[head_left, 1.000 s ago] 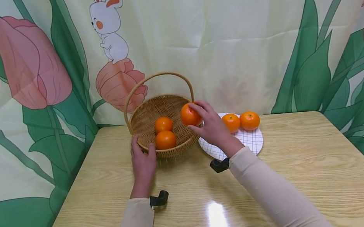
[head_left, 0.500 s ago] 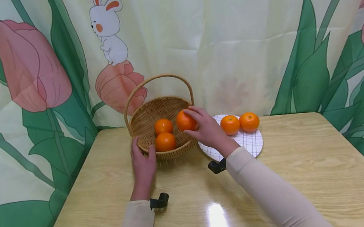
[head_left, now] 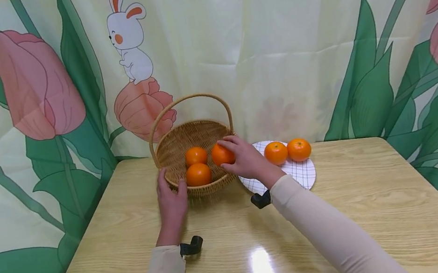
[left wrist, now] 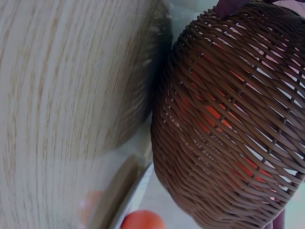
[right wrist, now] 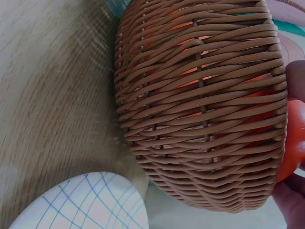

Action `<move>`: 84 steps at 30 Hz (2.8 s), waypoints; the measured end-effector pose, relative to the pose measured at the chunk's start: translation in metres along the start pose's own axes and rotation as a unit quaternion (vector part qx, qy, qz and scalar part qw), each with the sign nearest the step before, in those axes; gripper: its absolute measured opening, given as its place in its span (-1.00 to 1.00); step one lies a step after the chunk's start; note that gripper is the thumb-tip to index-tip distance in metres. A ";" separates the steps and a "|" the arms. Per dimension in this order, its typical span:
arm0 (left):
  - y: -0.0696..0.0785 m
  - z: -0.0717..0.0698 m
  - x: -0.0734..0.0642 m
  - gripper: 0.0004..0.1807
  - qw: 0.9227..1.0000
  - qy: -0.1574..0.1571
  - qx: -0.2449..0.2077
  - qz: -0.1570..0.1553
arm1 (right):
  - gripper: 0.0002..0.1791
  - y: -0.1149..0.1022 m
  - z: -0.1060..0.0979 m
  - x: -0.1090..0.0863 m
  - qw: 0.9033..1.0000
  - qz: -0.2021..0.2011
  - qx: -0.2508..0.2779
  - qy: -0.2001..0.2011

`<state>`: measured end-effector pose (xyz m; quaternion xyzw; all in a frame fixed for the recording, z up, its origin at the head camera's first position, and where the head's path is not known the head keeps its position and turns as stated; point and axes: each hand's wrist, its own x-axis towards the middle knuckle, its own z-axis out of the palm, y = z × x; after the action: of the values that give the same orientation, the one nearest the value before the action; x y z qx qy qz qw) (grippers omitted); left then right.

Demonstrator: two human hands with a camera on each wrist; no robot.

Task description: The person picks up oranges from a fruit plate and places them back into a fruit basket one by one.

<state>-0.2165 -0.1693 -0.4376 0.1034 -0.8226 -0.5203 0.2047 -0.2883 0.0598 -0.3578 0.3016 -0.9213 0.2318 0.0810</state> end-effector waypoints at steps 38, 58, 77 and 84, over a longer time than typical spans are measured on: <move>0.001 0.000 0.000 -0.27 1.000 -0.001 0.004 -0.012 | -0.68 0.051 -0.006 -0.024 0.991 0.027 0.023 0.131; -0.002 0.000 0.000 -0.26 1.000 -0.001 0.015 -0.007 | -0.64 0.083 -0.003 -0.032 0.988 0.076 0.003 0.132; 0.001 0.000 -0.001 -0.27 1.000 0.003 0.004 -0.010 | -0.45 0.103 0.002 -0.036 0.985 0.152 0.012 0.080; -0.002 0.000 0.000 -0.27 1.000 0.003 0.002 -0.009 | -0.42 0.108 0.004 -0.035 0.982 0.172 0.014 0.070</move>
<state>-0.2169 -0.1698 -0.4391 0.1131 -0.8218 -0.5206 0.2022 -0.3239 0.1528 -0.4127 0.1223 -0.9481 0.2761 0.0998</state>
